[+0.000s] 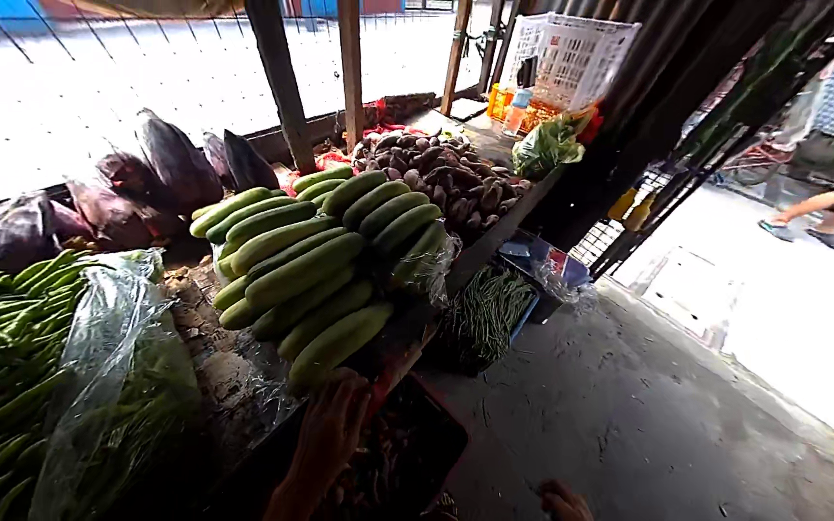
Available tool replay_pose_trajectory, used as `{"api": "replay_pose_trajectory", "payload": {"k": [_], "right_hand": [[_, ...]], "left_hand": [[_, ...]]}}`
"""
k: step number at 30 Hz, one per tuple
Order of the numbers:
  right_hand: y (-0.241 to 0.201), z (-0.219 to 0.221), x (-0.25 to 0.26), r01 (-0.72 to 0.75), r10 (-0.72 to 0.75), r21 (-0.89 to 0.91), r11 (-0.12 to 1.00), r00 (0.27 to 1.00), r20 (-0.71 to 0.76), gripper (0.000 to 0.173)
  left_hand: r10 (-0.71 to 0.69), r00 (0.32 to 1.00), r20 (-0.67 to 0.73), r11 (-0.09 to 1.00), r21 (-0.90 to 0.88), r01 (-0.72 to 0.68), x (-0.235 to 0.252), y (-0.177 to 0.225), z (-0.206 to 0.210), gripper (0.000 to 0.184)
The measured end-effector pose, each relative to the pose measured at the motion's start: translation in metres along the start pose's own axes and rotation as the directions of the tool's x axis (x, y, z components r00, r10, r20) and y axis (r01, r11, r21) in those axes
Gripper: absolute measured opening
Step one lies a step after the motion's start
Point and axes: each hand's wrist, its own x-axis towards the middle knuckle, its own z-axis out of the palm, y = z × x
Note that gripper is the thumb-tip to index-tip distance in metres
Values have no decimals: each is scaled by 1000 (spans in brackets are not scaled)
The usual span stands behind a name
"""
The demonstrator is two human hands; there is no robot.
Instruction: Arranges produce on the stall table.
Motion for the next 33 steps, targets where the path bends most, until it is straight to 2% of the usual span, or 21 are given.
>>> {"api": "replay_pose_trajectory", "payload": {"k": [1, 3, 6, 9, 11, 13, 15, 19, 22, 26, 29, 30, 31, 33], "right_hand": [[-14, -6, 38, 112, -110, -44, 993, 993, 35, 39], [-70, -14, 95, 282, -272, -153, 947, 959, 83, 45], [-182, -15, 133, 542, -542, -237, 807, 838, 70, 54], [-268, -2, 141, 738, -774, -259, 623, 630, -66, 55], [-305, 15, 150, 836, -892, -311, 452, 416, -180, 51], [-333, 30, 163, 863, -949, -398, 311, 257, -182, 52], [-353, 46, 176, 849, -970, -472, 238, 182, -162, 57], [-368, 90, 201, 790, -969, -564, 241, 157, -193, 61], [-370, 97, 207, 772, -967, -587, 243, 142, -213, 64], [-367, 90, 206, 780, -971, -578, 240, 191, -145, 64], [-362, 68, 172, 770, -951, -571, 285, 303, -66, 74], [-355, 62, 155, 786, -953, -553, 276, 299, -52, 80], [-343, 60, 138, 812, -966, -533, 238, 254, -43, 81], [-300, 66, 108, 885, -982, -434, 168, 186, 0, 72]], "left_hand": [[-5, 998, -67, 995, 100, 11, 14, 2, 3, 27], [-61, 992, -111, 970, 230, 85, 37, 6, 13, 27], [-177, 971, -159, 901, 371, 225, 63, -3, 36, 31], [-296, 922, -248, 800, 463, 381, 63, -15, 53, 50], [-316, 886, -338, 755, 476, 451, 50, -26, 59, 68], [-268, 875, -403, 738, 498, 455, 37, -38, 63, 77], [-165, 883, -440, 720, 558, 413, 27, -49, 68, 78], [-19, 863, -505, 660, 642, 390, 27, -58, 76, 76], [-16, 858, -513, 640, 654, 403, 29, -60, 78, 77], [-71, 846, -528, 686, 590, 426, 30, -55, 77, 73], [-129, 824, -551, 790, 445, 421, 21, -42, 82, 70], [-127, 815, -565, 827, 394, 402, 12, -31, 83, 66], [-132, 810, -571, 850, 355, 389, -2, -18, 86, 60], [-192, 821, -538, 883, 270, 384, -46, 13, 103, 38]]}}
